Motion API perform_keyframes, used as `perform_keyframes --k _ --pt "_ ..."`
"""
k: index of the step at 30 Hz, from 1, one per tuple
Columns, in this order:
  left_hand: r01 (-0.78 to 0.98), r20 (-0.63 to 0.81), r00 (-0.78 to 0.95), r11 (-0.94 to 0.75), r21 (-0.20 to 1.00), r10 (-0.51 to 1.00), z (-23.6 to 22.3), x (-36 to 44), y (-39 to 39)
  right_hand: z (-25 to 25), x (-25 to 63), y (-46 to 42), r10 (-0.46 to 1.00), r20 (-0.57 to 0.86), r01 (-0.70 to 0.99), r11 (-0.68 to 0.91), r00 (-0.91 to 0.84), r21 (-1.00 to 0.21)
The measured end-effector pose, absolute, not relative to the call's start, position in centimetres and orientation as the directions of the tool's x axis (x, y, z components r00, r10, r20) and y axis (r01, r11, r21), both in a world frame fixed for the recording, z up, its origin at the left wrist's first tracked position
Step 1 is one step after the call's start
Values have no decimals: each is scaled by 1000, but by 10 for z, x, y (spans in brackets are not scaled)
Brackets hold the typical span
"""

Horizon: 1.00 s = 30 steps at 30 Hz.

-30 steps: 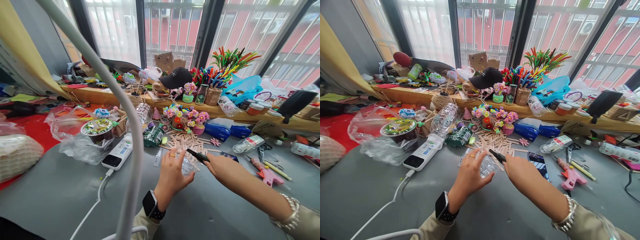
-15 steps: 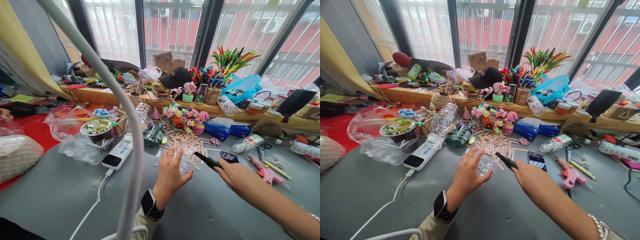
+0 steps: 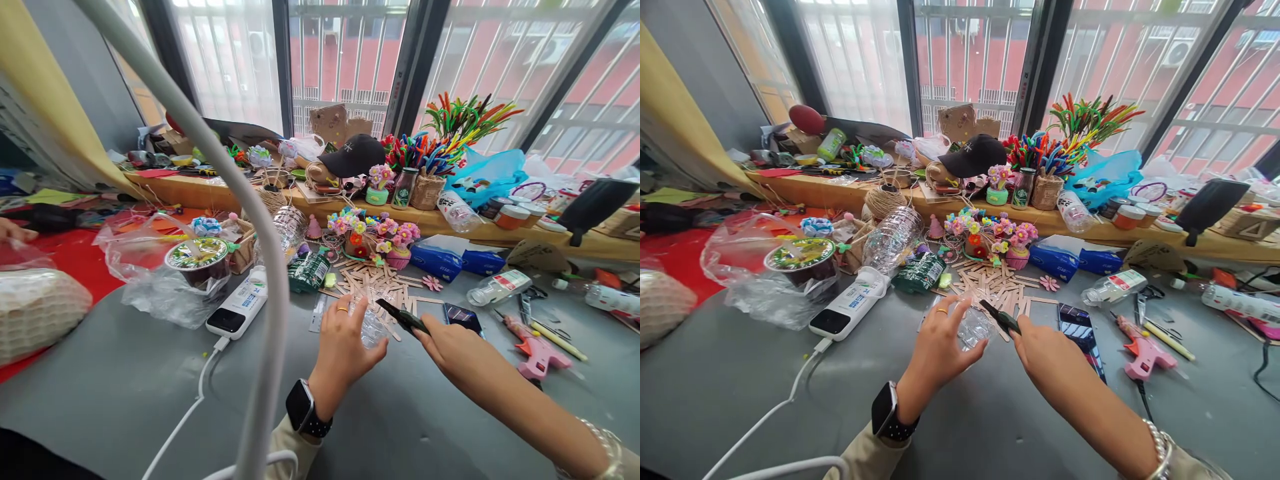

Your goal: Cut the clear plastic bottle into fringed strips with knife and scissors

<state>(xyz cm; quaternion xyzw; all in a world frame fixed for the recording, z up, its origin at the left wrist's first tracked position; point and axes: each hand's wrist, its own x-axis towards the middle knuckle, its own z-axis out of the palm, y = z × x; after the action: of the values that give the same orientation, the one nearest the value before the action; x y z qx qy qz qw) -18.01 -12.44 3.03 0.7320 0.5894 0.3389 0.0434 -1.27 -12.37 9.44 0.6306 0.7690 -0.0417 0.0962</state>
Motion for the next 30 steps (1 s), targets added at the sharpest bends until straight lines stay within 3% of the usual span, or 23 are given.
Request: perform_keyframes --k 14,30 --pt "844 433 72 -287 454 899 30 -180 -125 84 -6 -122 963 -140 972 235 -230 19" --pt "876 410 63 -247 414 910 29 -177 -123 79 -2 -126 943 -284 980 194 -174 43"
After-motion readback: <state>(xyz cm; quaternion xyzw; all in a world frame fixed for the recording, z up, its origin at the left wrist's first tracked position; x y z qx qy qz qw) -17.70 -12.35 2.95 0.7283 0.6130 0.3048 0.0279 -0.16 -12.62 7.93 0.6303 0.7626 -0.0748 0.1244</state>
